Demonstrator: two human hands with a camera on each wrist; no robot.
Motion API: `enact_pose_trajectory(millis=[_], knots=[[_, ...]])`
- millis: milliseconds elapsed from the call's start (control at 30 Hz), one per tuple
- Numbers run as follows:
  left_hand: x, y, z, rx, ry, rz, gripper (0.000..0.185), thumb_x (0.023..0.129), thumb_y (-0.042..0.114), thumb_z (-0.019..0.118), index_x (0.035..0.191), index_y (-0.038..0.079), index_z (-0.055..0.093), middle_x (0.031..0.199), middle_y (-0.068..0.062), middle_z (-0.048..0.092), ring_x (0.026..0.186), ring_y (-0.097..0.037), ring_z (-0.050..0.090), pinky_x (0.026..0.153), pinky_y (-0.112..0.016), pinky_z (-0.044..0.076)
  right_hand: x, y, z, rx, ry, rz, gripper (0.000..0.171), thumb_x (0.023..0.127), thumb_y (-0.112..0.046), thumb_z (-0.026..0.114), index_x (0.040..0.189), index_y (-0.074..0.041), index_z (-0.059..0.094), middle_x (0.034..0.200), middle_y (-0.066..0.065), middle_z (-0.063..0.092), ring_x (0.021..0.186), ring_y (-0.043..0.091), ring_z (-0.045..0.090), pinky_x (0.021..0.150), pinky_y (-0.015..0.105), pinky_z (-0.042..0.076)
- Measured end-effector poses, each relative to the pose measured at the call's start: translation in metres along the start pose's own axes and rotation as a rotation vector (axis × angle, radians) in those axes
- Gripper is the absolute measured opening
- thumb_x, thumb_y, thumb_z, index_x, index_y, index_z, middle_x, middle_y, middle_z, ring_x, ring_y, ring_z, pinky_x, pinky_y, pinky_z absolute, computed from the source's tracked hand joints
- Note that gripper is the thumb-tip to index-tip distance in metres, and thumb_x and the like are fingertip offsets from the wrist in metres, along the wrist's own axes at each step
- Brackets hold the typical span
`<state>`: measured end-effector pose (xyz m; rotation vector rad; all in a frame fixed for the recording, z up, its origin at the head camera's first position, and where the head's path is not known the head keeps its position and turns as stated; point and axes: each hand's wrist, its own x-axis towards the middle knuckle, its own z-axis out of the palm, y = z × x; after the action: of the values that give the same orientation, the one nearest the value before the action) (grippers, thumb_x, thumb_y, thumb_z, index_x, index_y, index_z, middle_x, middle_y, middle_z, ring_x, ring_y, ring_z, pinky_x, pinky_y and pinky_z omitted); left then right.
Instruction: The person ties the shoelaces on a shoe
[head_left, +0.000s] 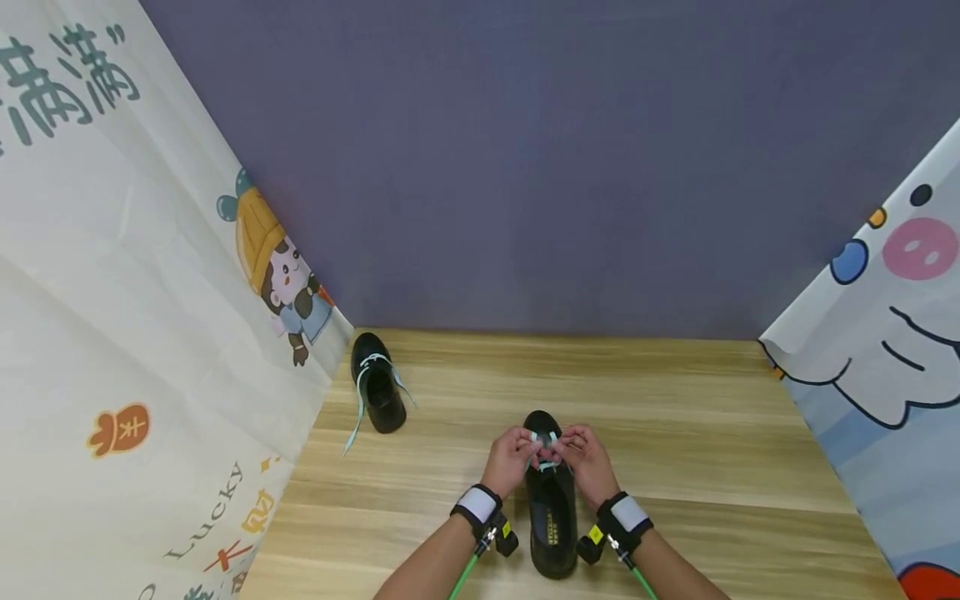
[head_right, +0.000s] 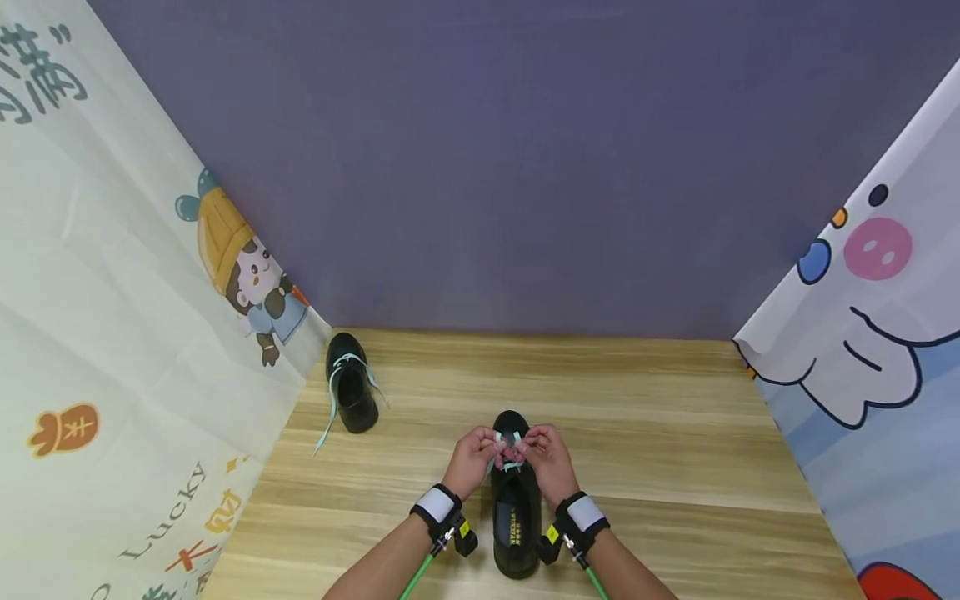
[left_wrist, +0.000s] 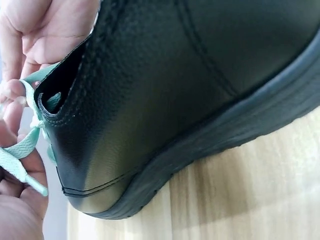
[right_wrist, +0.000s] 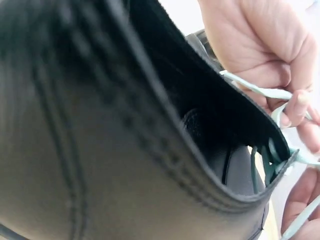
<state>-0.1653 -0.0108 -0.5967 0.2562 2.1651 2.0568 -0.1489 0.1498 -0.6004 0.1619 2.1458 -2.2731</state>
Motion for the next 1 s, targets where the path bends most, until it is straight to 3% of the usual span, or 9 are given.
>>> enact_pose_trajectory(millis=[100, 200, 333, 467, 567, 700, 800, 1000], knots=[[-0.001, 0.001, 0.0, 0.029, -0.023, 0.004, 0.013, 0.096, -0.003, 0.061, 0.097, -0.011, 0.051, 0.076, -0.023, 0.069, 0.062, -0.008, 0.059, 0.056, -0.019, 0.041, 0.0, 0.001, 0.0, -0.005, 0.004, 0.003, 0.025, 0.095, 0.001, 0.064, 0.115, 0.01, 0.052, 0.096, 0.012, 0.067, 0.081, 0.01, 0.064, 0.074, 0.023, 0.052], [-0.002, 0.001, 0.001, 0.018, -0.041, -0.005, 0.019, 0.095, -0.005, 0.061, 0.103, -0.009, 0.044, 0.08, -0.027, 0.07, 0.062, -0.017, 0.064, 0.056, -0.019, 0.042, 0.0, 0.0, 0.001, -0.047, 0.01, 0.006, 0.024, 0.096, -0.003, 0.065, 0.114, 0.009, 0.056, 0.097, 0.013, 0.068, 0.081, 0.01, 0.065, 0.075, 0.022, 0.052], [-0.003, 0.001, 0.004, -0.035, 0.026, -0.028, 0.017, 0.095, -0.004, 0.063, 0.103, -0.011, 0.051, 0.086, -0.027, 0.072, 0.066, -0.029, 0.07, 0.058, -0.022, 0.049, 0.001, -0.004, 0.004, -0.084, 0.044, -0.017, 0.022, 0.096, -0.003, 0.066, 0.112, 0.009, 0.06, 0.101, 0.015, 0.068, 0.085, 0.01, 0.063, 0.077, 0.021, 0.05], [-0.004, -0.001, 0.008, -0.132, 0.125, -0.032, 0.012, 0.092, -0.004, 0.066, 0.1, -0.013, 0.063, 0.091, -0.024, 0.072, 0.075, -0.024, 0.071, 0.068, -0.027, 0.056, 0.003, -0.01, 0.008, -0.071, 0.062, -0.036, 0.02, 0.095, -0.002, 0.067, 0.111, 0.009, 0.064, 0.105, 0.018, 0.068, 0.09, 0.01, 0.064, 0.079, 0.021, 0.051], [-0.005, -0.002, 0.01, -0.22, 0.157, -0.041, 0.014, 0.092, -0.005, 0.066, 0.102, -0.015, 0.066, 0.096, -0.021, 0.071, 0.078, -0.018, 0.07, 0.073, -0.029, 0.057, 0.004, -0.014, 0.011, -0.077, 0.072, -0.037, 0.019, 0.095, -0.004, 0.068, 0.111, 0.007, 0.067, 0.108, 0.018, 0.068, 0.092, 0.011, 0.064, 0.081, 0.022, 0.051], [-0.005, -0.002, 0.011, -0.251, 0.194, -0.048, 0.015, 0.093, -0.002, 0.066, 0.104, -0.012, 0.071, 0.095, -0.016, 0.071, 0.077, -0.013, 0.068, 0.075, -0.024, 0.054, 0.005, -0.014, 0.012, -0.109, 0.087, -0.04, 0.018, 0.094, -0.005, 0.069, 0.109, 0.005, 0.069, 0.109, 0.018, 0.068, 0.092, 0.01, 0.064, 0.081, 0.022, 0.05], [-0.003, -0.001, 0.011, -0.262, 0.199, -0.028, 0.016, 0.094, -0.001, 0.066, 0.105, -0.011, 0.072, 0.095, -0.017, 0.071, 0.077, -0.012, 0.067, 0.075, -0.022, 0.052, 0.006, -0.012, 0.011, -0.11, 0.08, -0.057, 0.017, 0.095, -0.001, 0.067, 0.109, 0.007, 0.069, 0.109, 0.021, 0.068, 0.091, 0.011, 0.065, 0.081, 0.022, 0.051], [-0.002, 0.0, 0.011, -0.319, 0.146, 0.005, 0.017, 0.091, -0.009, 0.065, 0.105, -0.019, 0.067, 0.107, -0.022, 0.069, 0.085, -0.012, 0.067, 0.077, -0.024, 0.055, 0.003, -0.012, 0.01, -0.167, 0.027, -0.088, 0.017, 0.095, 0.004, 0.063, 0.11, 0.008, 0.069, 0.109, 0.021, 0.07, 0.093, 0.012, 0.064, 0.081, 0.021, 0.05]])
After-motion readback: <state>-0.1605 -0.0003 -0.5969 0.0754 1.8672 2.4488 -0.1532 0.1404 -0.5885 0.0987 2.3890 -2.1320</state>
